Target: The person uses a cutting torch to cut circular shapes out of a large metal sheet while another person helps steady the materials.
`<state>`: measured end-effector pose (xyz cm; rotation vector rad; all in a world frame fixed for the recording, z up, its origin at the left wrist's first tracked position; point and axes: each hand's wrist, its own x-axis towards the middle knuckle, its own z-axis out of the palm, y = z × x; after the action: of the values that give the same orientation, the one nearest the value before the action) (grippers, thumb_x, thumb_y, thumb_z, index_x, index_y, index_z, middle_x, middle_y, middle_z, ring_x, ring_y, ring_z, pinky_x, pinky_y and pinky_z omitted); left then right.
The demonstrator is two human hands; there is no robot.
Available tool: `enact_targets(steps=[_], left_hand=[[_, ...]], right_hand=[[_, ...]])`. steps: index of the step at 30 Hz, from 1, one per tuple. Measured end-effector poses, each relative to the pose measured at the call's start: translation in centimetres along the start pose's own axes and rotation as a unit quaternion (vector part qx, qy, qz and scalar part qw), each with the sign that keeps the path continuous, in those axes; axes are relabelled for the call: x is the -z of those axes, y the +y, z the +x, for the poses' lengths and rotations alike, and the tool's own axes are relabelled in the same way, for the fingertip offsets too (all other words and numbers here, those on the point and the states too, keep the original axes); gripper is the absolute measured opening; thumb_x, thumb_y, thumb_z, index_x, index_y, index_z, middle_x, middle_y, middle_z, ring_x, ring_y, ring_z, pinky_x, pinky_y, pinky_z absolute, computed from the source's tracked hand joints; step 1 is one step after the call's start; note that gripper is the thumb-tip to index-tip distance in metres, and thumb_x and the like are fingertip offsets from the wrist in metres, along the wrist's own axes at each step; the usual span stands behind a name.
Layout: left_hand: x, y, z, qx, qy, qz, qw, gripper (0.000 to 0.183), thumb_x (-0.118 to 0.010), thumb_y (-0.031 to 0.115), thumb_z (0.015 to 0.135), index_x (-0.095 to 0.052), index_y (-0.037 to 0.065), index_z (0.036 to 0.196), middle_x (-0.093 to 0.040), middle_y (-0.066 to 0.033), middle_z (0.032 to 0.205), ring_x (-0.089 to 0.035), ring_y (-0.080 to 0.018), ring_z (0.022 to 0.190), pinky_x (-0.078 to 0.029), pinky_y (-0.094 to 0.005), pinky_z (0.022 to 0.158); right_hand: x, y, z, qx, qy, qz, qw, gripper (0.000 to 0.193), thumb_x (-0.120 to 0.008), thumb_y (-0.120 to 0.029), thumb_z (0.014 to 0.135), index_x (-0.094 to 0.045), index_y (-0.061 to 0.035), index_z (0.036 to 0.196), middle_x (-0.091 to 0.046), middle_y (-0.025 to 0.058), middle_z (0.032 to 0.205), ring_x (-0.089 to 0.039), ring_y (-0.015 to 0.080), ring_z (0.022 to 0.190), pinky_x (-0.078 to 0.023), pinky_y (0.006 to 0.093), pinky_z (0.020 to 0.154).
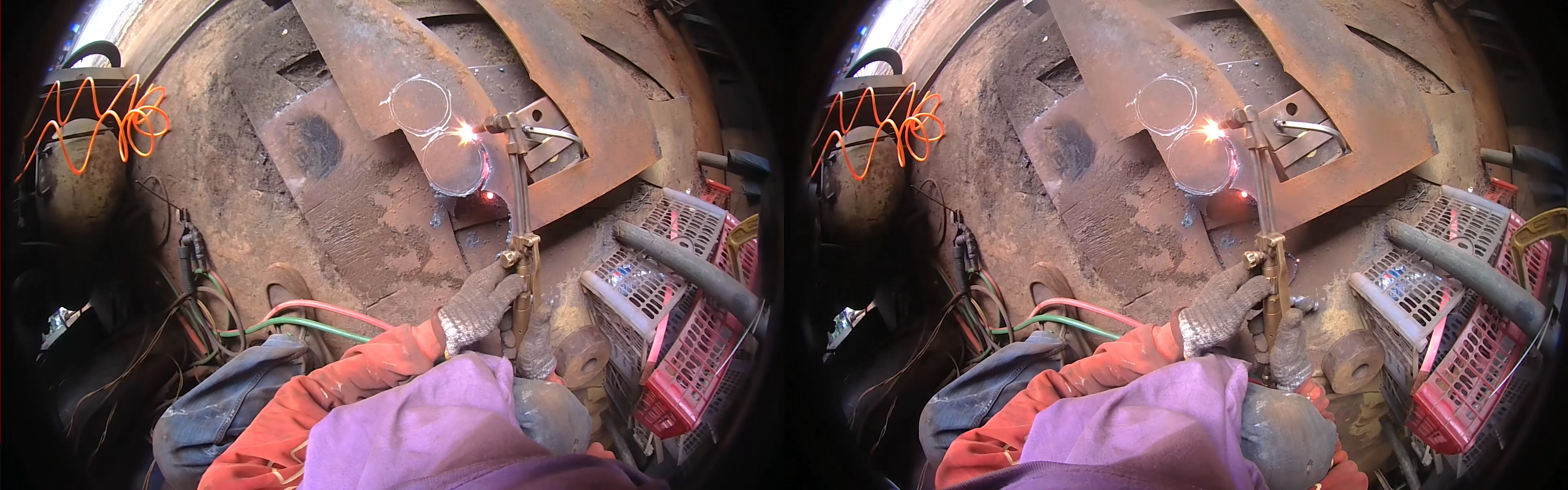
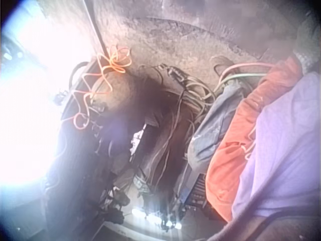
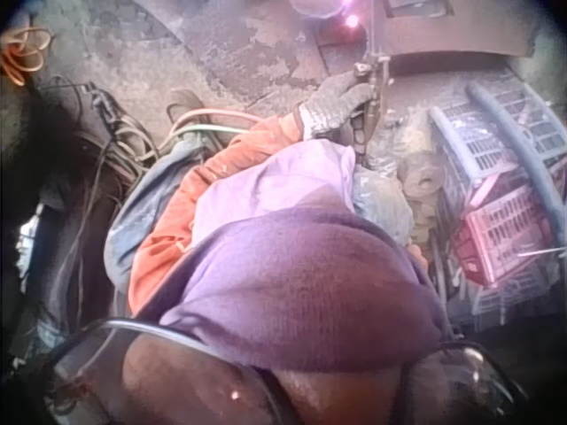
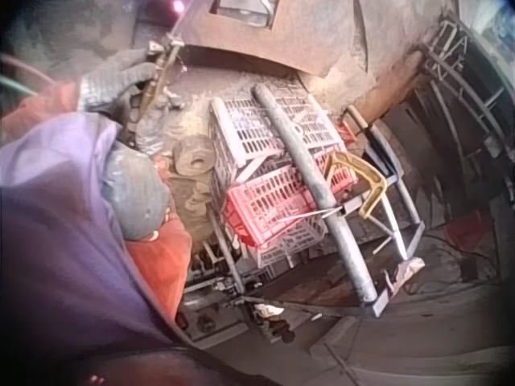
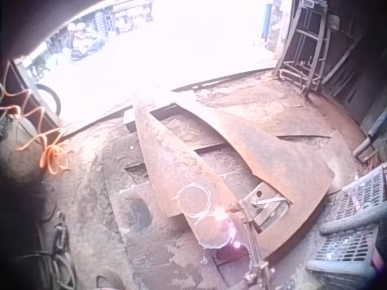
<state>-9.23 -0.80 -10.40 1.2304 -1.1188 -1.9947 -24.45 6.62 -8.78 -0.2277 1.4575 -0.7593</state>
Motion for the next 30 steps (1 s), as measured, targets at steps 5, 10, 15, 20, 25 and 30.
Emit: enact_targets(steps=[5,10,15,20,25,30], left_hand=[[-0.1,-0.2,0.1,0.034,-0.003,-0.064,0.997,0.034,-0.055,0.027,0.1,-0.057,0.003,0.124,-0.064,-0.008,0.107,-0.058,-0.0153,0.097,-0.049,-0.0325,0.085],[-0.1,-0.3,0.1,0.064,0.004,-0.104,0.992,0.034,-0.055,0.027,0.1,-0.057,0.003,0.124,-0.064,-0.0073,0.106,-0.057,-0.0142,0.096,-0.049,-0.0321,0.084],[0.1,-0.1,0.1,0.015,-0.001,-0.05,0.999,0.033,-0.054,0.026,0.1,-0.057,0.003,0.124,-0.063,-0.0066,0.106,-0.057,-0.0142,0.096,-0.049,-0.0323,0.084],[0.1,-0.7,0.1,-0.007,0.002,-0.028,1.0,0.034,-0.054,0.025,0.1,-0.056,0.004,0.126,-0.063,-0.0066,0.108,-0.056,-0.0141,0.097,-0.048,-0.0323,0.085],[0.1,0.0,0.1,0.04,0.004,-0.077,0.996,0.034,-0.054,0.025,0.1,-0.056,0.003,0.126,-0.063,-0.0067,0.108,-0.056,-0.0139,0.097,-0.048,-0.032,0.085],[0.5,1.5,0.1,0.087,-0.011,-0.013,0.996,0.03,-0.055,0.025,0.1,-0.059,0.002,0.12,-0.064,-0.0088,0.106,-0.057,-0.0155,0.094,-0.049,-0.0337,0.08]], right_hand=[[-0.1,0.0,-0.1,0.004,0.0,0.008,1.0,0.087,-0.046,-0.085,0.078,-0.057,-0.0082,0.118,-0.057,-0.002,0.076,-0.049,0.0052,0.056,-0.037,0.0194,0.046],[-0.3,-0.4,0.1,-0.007,-0.02,0.023,1.0,0.086,-0.047,-0.083,0.079,-0.057,-0.007,0.117,-0.056,-0.0017,0.074,-0.048,0.005,0.054,-0.037,0.0195,0.045],[-0.4,-0.3,0.1,0.002,-0.009,0.005,1.0,0.085,-0.046,-0.083,0.08,-0.057,-0.0069,0.115,-0.055,-0.0021,0.071,-0.047,0.005,0.052,-0.035,0.0195,0.043],[-0.2,-0.6,0.0,0.016,-0.02,-0.032,0.999,0.082,-0.044,-0.082,0.082,-0.058,-0.0073,0.114,-0.055,-0.002,0.068,-0.046,0.0051,0.049,-0.034,0.0196,0.041],[-0.5,-1.2,0.0,0.023,-0.016,-0.069,0.997,0.077,-0.043,-0.077,0.087,-0.058,-0.0073,0.114,-0.056,-0.0012,0.07,-0.047,0.0055,0.051,-0.035,0.0199,0.042],[-0.6,-1.2,-0.1,0.034,0.007,-0.071,0.997,0.071,-0.043,-0.072,0.091,-0.058,-0.0071,0.115,-0.058,-0.0003,0.073,-0.049,0.0063,0.054,-0.038,0.0203,0.045]])
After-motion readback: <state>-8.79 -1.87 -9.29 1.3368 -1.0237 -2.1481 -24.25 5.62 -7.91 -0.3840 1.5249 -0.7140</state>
